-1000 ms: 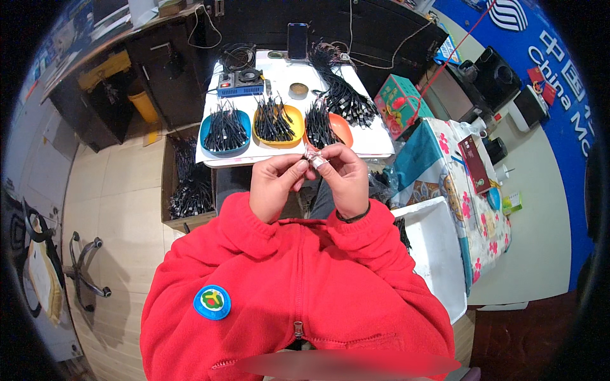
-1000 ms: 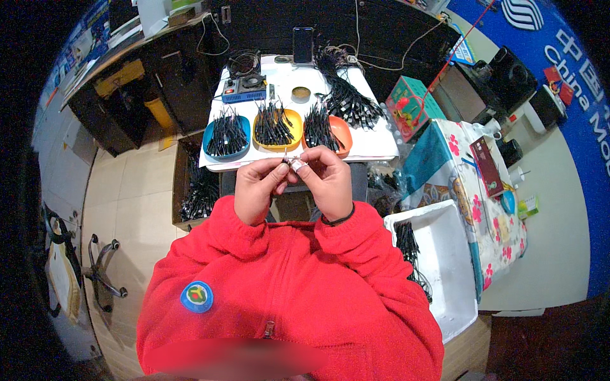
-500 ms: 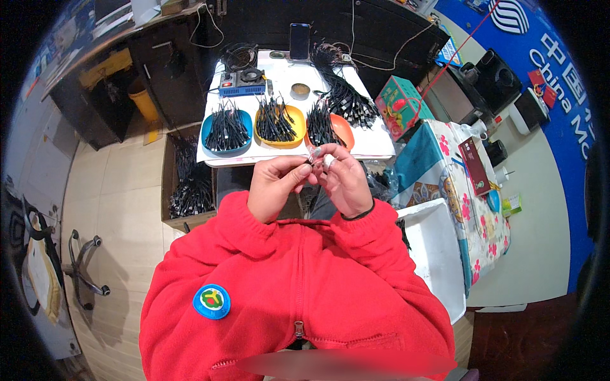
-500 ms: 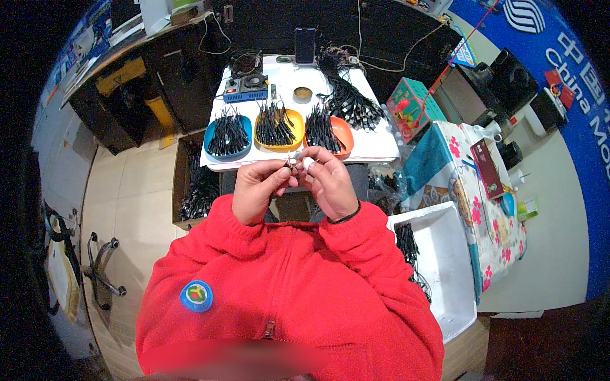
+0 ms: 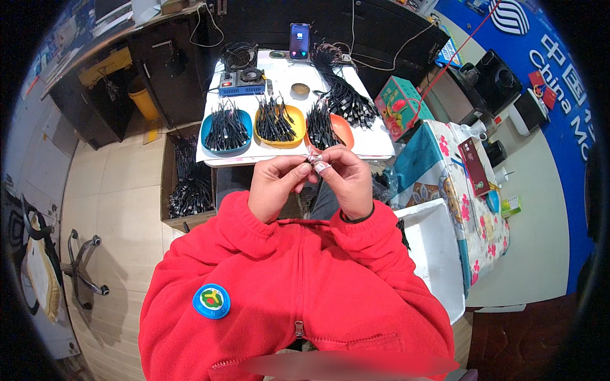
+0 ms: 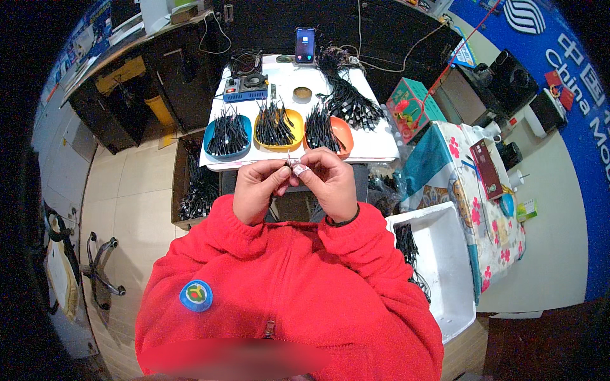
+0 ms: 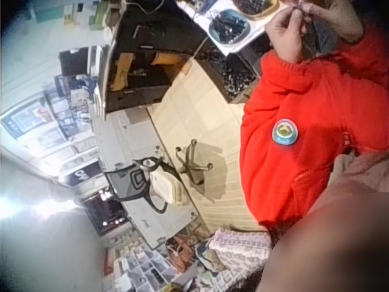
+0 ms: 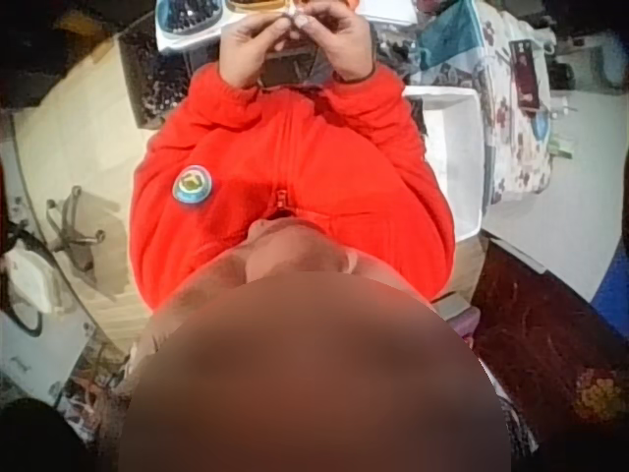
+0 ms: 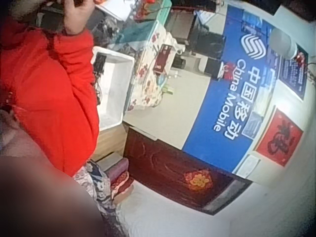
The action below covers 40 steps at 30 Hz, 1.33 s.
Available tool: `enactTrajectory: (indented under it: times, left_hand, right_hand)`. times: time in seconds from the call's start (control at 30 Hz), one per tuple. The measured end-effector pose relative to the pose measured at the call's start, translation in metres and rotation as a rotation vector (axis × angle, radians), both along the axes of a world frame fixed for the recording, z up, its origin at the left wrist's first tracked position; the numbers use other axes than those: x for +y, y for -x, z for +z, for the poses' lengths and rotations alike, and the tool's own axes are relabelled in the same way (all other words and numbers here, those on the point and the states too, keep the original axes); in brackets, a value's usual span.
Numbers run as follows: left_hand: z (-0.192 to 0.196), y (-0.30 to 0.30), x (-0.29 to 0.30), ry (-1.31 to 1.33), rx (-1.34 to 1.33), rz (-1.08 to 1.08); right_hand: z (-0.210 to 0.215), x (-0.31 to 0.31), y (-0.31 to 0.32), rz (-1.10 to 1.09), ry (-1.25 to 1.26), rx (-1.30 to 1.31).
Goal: The person repeatedly picks small black electronic components from trays, attaches a white connector to each, and places the assembled units into a white bin. The person handles items one at a time and continues the cycle throughout the clip.
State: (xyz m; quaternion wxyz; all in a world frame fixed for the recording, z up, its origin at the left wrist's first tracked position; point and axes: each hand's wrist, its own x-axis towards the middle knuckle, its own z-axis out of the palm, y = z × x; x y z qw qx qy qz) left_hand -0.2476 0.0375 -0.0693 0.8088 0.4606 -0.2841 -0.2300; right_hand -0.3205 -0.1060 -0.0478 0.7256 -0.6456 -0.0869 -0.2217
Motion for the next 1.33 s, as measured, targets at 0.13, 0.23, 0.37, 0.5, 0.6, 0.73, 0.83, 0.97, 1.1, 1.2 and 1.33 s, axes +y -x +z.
enactTrajectory:
  times: [0.13,0.23,0.37,0.5,0.6,0.73,0.83,0.97,1.1,1.2,1.33]
  left_hand:
    - [0.001,-0.001,0.000,-0.008,0.067,-0.049]
    - [0.002,-0.001,0.001,-0.027,0.093,-0.095]
    - [0.003,-0.002,0.003,-0.048,0.131,-0.147]
    - [0.002,-0.003,0.002,-0.047,0.148,-0.165]
    - [0.000,-0.003,0.001,-0.044,0.160,-0.164]
    - [0.001,-0.002,0.001,-0.062,0.126,-0.131]
    - [0.001,-0.001,0.002,-0.080,0.099,-0.094]
    - [0.001,-0.001,0.001,-0.079,0.105,-0.071]
    - [0.000,0.001,0.001,-0.044,0.115,-0.071]
    - [0.000,0.001,0.001,-0.014,0.139,-0.091]
    - [-0.002,0.000,0.001,-0.003,0.153,-0.114]
  right_hand:
    - [0.000,-0.001,-0.001,-0.032,0.014,-0.021]
    - [0.000,-0.006,-0.001,0.030,-0.013,-0.001]
    - [-0.001,-0.012,-0.003,-0.044,0.175,-0.047]
    - [-0.003,-0.012,-0.001,-0.031,0.151,-0.038]
    - [-0.003,-0.011,-0.001,-0.010,0.104,-0.025]
    - [-0.001,-0.010,0.000,0.013,0.094,0.026]
    - [-0.002,-0.012,0.001,-0.024,0.211,0.070]
    - [-0.005,-0.011,-0.003,-0.075,0.207,0.003]
    - [-0.010,-0.009,-0.003,0.064,-0.096,0.054]
    - [-0.012,-0.012,-0.003,0.212,-0.281,0.126]
    - [-0.018,-0.013,-0.005,0.391,-0.494,0.164]
